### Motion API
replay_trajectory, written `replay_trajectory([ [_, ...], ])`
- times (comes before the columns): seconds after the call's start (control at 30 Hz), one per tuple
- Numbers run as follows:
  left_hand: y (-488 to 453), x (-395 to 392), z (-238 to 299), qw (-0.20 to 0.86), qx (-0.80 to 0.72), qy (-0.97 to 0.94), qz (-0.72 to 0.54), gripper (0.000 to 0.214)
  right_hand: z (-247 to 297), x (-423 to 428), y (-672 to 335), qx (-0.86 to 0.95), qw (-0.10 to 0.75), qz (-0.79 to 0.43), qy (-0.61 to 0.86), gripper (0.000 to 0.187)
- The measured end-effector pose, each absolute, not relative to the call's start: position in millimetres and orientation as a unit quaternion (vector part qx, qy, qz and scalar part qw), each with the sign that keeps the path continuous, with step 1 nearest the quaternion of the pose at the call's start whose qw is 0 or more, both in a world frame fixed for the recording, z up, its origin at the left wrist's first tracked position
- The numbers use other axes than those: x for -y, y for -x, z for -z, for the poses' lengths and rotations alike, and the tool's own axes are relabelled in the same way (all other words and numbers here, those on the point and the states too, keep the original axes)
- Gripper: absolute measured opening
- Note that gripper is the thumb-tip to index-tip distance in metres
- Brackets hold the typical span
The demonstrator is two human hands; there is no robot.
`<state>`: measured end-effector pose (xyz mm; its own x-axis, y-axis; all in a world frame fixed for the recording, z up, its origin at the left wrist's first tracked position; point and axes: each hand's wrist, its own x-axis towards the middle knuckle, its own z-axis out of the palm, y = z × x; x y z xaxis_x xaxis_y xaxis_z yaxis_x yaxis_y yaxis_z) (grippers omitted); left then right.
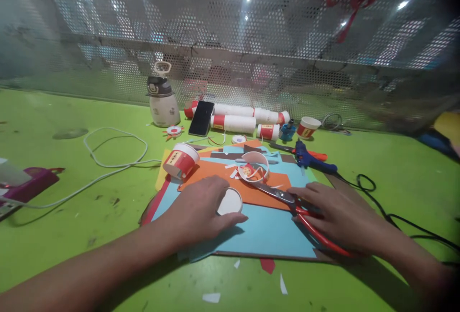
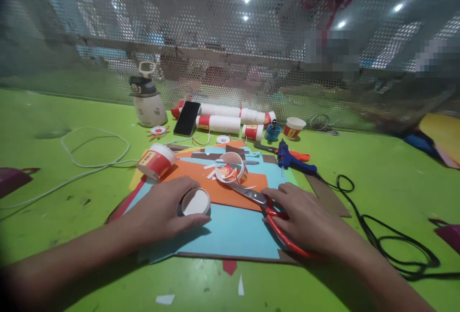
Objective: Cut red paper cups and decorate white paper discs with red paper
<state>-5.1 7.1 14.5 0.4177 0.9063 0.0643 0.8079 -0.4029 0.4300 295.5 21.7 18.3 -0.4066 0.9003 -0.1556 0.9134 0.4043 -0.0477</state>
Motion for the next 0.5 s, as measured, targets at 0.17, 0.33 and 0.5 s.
replay_trajectory([
  [0.17, -1.4, -2.7, -7.1, 0.121, -0.508, -0.845, -0.114, 0.046, -19.5, -27.5, -296.7, -0.839, 0.046, 0.047, -0.540, 0.033],
  [0.33, -5.3, 0.5, -0.5, 0.102, -0.506, -0.849, -0.115, 0.045, -15.9, -30.4, -298.2, -0.842, 0.016, 0.049, -0.537, 0.032],
  [0.5, -7.0, 1.9, 3.3, 0.092, -0.505, -0.850, -0.117, 0.044, -19.5, -25.4, -299.8, -0.851, 0.007, 0.053, -0.522, 0.030],
])
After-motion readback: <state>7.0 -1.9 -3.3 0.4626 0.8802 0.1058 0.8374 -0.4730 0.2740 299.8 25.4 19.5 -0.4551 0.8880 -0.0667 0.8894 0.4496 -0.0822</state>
